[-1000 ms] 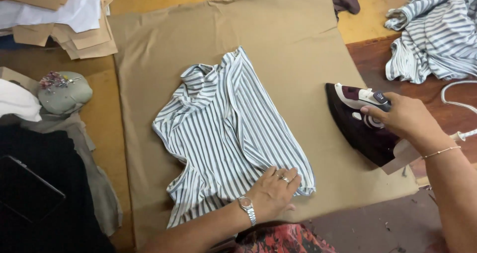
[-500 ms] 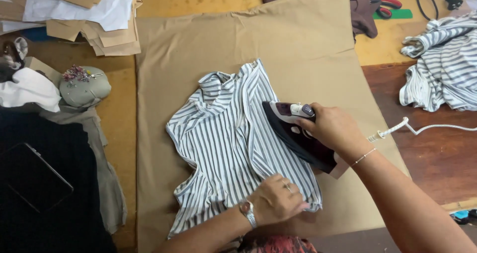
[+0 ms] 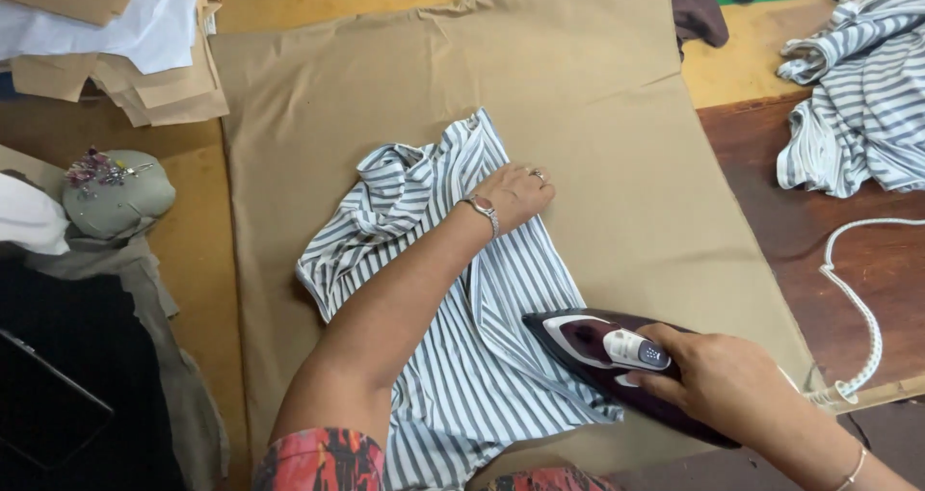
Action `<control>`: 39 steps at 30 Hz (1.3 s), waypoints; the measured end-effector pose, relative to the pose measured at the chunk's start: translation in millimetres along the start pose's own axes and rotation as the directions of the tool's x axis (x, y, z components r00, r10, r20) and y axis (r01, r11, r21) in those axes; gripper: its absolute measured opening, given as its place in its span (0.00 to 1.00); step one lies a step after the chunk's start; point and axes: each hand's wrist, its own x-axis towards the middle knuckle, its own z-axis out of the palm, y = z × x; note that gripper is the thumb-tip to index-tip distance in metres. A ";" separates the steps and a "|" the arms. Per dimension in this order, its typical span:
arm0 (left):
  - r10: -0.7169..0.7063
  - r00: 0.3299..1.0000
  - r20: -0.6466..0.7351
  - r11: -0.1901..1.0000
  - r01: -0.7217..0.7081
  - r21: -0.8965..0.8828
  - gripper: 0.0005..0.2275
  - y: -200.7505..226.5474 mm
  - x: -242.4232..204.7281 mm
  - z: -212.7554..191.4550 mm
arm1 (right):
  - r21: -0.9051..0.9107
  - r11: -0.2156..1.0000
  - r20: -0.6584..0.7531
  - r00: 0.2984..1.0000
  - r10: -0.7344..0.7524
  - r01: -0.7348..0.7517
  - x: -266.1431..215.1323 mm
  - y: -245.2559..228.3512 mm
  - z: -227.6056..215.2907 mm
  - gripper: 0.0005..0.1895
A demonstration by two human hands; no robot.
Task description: Ironing a striped t-shirt on a flat work surface, including repositioning and flipping the garment.
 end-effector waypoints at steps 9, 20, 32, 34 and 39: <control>0.077 0.967 0.241 0.988 -0.107 0.114 0.09 -22.3 29.1 -32.2 | 0.003 0.999 -0.258 0.965 -0.050 0.052 42.0 -23.1 -24.3 0.23; -0.105 0.991 0.085 0.858 0.047 0.511 0.06 -135.8 45.1 -61.1 | 0.023 0.995 -0.366 0.927 -0.079 0.094 120.7 -62.9 -89.0 0.25; -0.265 0.828 -0.494 0.882 0.415 0.223 0.05 -81.9 -1.4 -107.1 | -0.086 0.968 -0.507 0.826 -0.245 0.234 244.9 -110.4 -143.0 0.32; -0.204 0.814 -0.544 0.926 0.340 0.162 0.02 -43.0 -37.5 -115.3 | -0.088 0.966 -0.558 0.791 -0.251 0.244 273.3 -105.3 -133.3 0.31; -0.141 0.930 -0.340 0.977 0.075 -0.198 0.08 100.0 -116.0 -113.2 | 0.029 0.962 -0.444 0.866 -0.230 0.271 252.2 -106.2 -142.3 0.28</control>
